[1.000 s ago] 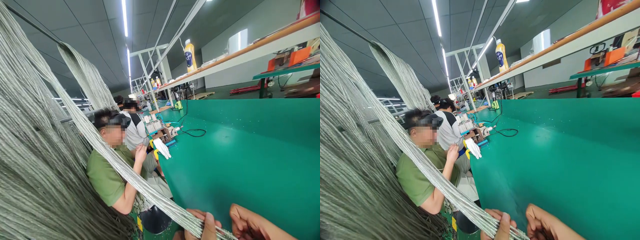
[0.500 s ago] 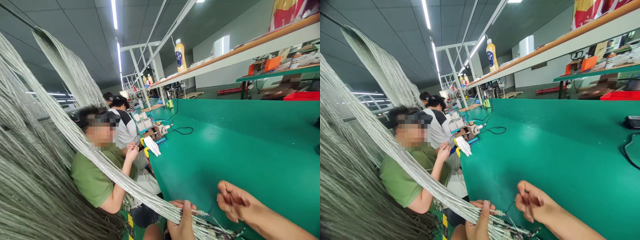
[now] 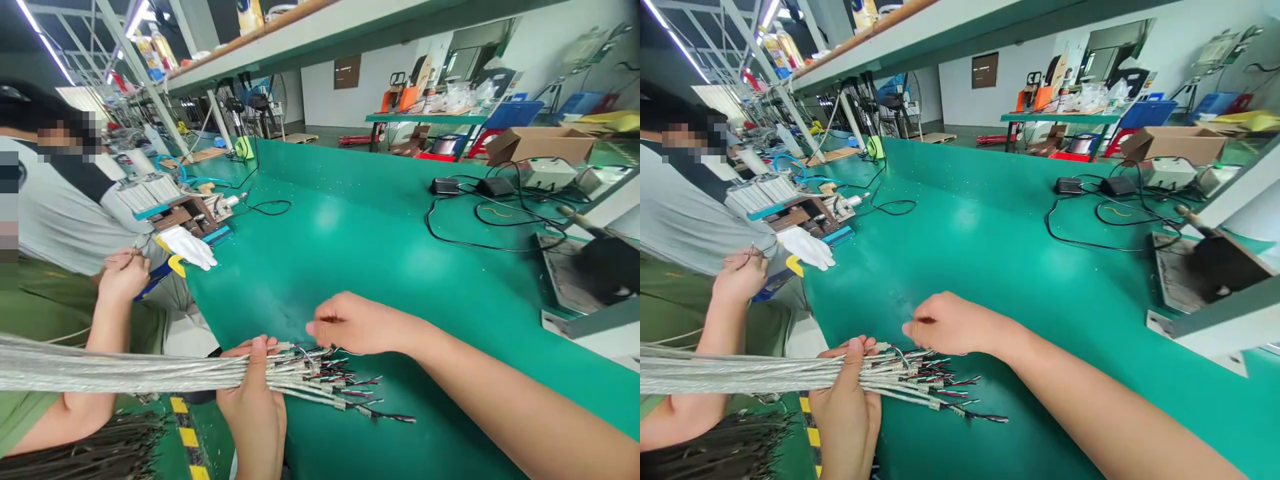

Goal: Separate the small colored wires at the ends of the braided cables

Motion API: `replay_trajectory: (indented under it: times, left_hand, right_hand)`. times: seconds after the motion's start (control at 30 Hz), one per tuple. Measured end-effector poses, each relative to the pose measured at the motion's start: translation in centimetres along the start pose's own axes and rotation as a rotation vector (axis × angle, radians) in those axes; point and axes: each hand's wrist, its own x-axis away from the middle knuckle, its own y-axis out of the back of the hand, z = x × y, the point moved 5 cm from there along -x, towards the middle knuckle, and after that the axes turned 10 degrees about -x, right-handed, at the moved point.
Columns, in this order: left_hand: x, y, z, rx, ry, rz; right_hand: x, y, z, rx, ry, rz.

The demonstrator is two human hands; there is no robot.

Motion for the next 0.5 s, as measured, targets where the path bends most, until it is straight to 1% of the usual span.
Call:
replay_trajectory:
  times: [0.03, 0.07, 0.17, 0.27, 0.3, 0.37, 0.43, 0.5]
  left_hand:
    - [0.0, 0.0, 0.0, 0.004, -0.005, -0.001]
    - [0.0, -0.1, 0.0, 0.009, -0.007, -0.005]
    - [-0.1, -0.1, 0.2, 0.021, -0.004, -0.016]
    - [-0.1, 0.0, 0.4, 0.048, -0.019, -0.009]
    - [-0.1, 0.0, 0.4, 0.057, -0.022, -0.003]
    - [0.0, 0.0, 0.3, 0.072, -0.029, 0.010]
    - [0.0, -0.1, 0.3, 0.071, -0.027, 0.020]
    - [-0.2, -0.1, 0.5, 0.062, -0.035, 0.024]
  right_hand:
    - [0.4, -0.2, 0.2, 0.047, -0.022, 0.028]
    - [0.6, -0.2, 0.3, 0.083, -0.037, 0.024]
    - [1.0, 0.4, 1.0, 0.201, -0.032, -0.119]
    - [1.5, 0.2, 2.5, 0.320, 0.055, -0.222]
    - [1.9, 0.0, 3.1, 0.395, 0.095, -0.271]
    - [2.6, -0.9, 4.3, 0.621, 0.158, -0.342]
    - [3.0, -2.2, 4.8, 0.823, 0.148, -0.338]
    - [2.8, -3.4, 4.5, 0.884, 0.086, -0.276]
